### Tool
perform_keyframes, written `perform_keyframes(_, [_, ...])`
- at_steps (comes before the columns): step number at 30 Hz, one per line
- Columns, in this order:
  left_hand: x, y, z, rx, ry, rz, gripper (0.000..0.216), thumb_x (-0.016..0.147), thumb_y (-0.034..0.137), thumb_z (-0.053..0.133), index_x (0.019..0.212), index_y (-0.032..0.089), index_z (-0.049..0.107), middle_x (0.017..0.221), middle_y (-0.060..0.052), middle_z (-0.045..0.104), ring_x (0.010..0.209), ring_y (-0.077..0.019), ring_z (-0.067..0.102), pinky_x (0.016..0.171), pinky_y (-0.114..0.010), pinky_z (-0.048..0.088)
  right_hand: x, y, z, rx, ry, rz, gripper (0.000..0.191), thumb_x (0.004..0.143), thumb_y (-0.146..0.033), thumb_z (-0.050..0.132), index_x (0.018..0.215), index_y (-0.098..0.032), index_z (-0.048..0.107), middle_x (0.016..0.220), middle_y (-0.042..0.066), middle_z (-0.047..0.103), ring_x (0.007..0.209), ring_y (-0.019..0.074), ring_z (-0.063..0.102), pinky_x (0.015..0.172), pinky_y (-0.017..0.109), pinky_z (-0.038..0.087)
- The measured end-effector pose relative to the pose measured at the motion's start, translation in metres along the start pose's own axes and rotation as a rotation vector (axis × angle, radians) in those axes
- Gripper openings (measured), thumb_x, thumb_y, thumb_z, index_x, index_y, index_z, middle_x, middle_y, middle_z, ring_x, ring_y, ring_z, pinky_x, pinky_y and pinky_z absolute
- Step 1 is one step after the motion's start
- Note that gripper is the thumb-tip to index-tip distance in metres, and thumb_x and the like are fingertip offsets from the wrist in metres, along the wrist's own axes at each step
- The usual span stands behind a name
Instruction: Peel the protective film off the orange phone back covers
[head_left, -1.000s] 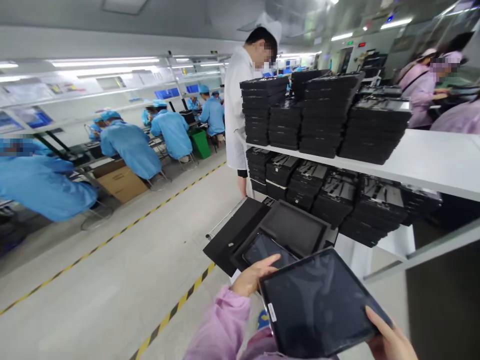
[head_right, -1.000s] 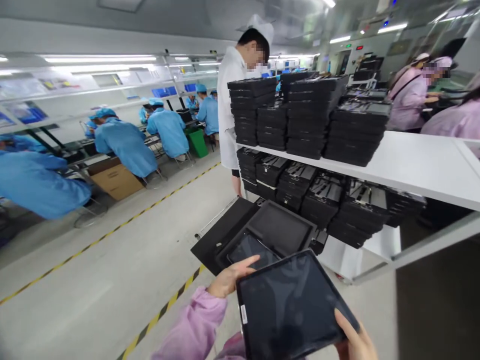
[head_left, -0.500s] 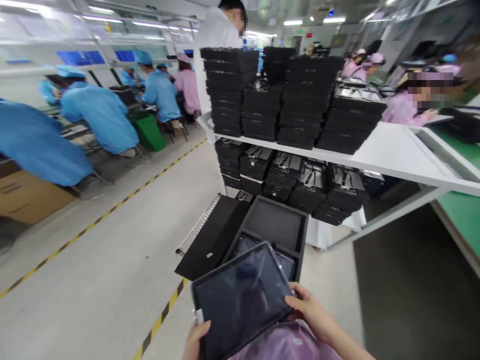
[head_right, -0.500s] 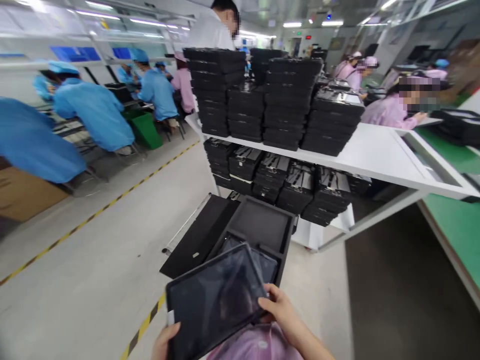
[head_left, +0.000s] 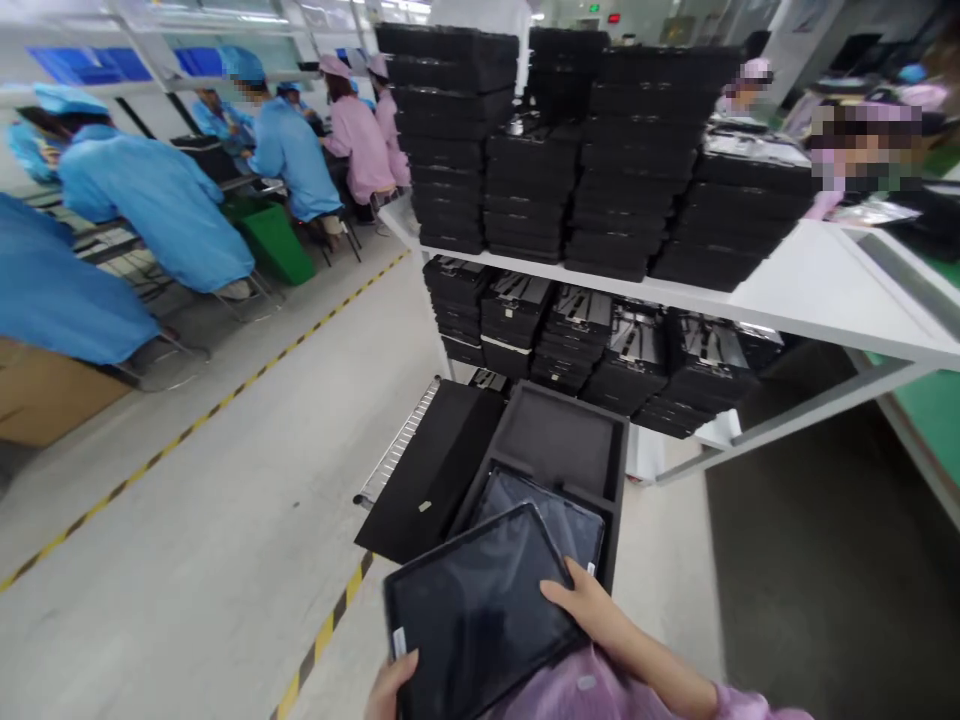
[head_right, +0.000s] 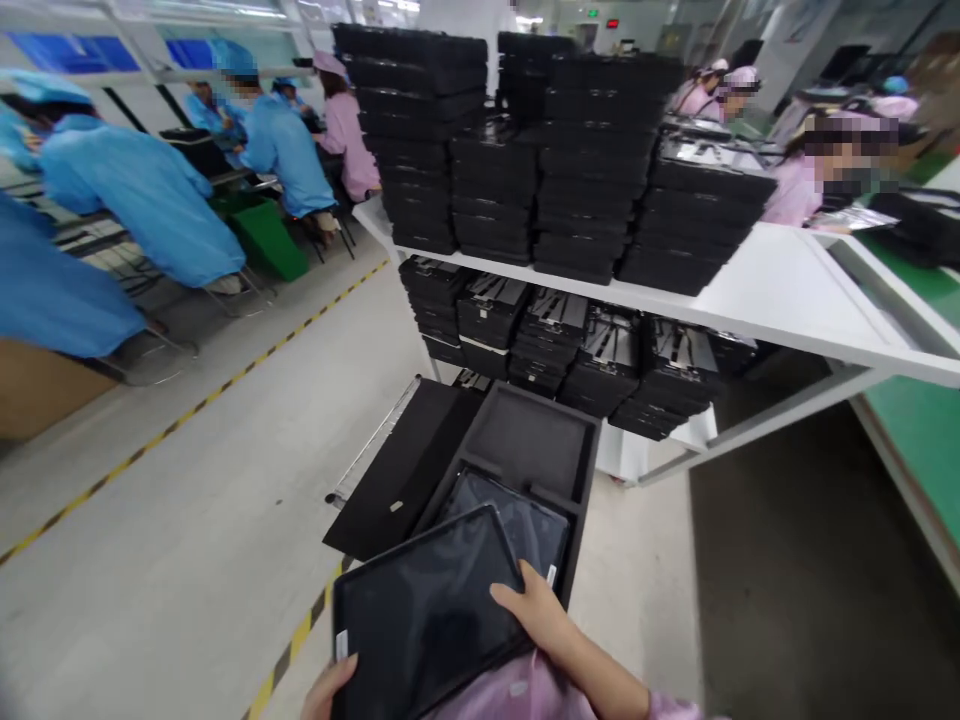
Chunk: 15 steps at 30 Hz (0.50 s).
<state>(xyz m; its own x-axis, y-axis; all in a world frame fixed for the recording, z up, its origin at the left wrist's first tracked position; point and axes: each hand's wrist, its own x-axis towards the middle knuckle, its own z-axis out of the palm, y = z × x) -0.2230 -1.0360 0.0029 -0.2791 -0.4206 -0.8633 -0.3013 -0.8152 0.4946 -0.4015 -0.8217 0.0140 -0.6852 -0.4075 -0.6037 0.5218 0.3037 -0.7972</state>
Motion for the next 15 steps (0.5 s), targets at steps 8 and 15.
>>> perform_keyframes(8, [0.007,-0.025,0.023,-0.171,-0.220,-0.030,0.040,0.052,0.034,0.079,0.085,0.014,0.066,0.080,-0.011,0.074,0.092,-0.0331,0.068,0.087,-0.042,0.053,-0.002,0.000,-0.023,0.099,0.155,0.146,0.038,0.053,-0.037,0.080,0.084,-0.018,0.068,0.086,0.004,0.073,0.099,0.0271,0.063,0.085,0.032,0.051])
perform_keyframes(15, [-0.001,0.032,0.015,-0.178,0.019,-0.029,0.024,0.062,0.026,0.068,0.082,0.012,0.065,0.072,-0.011,0.073,0.084,-0.0315,0.069,0.077,-0.041,0.056,0.018,-0.042,-0.030,0.318,0.210,0.230,0.041,0.061,-0.045,0.075,0.094,-0.022,0.062,0.088,0.003,0.073,0.088,0.0241,0.068,0.068,0.029,0.054])
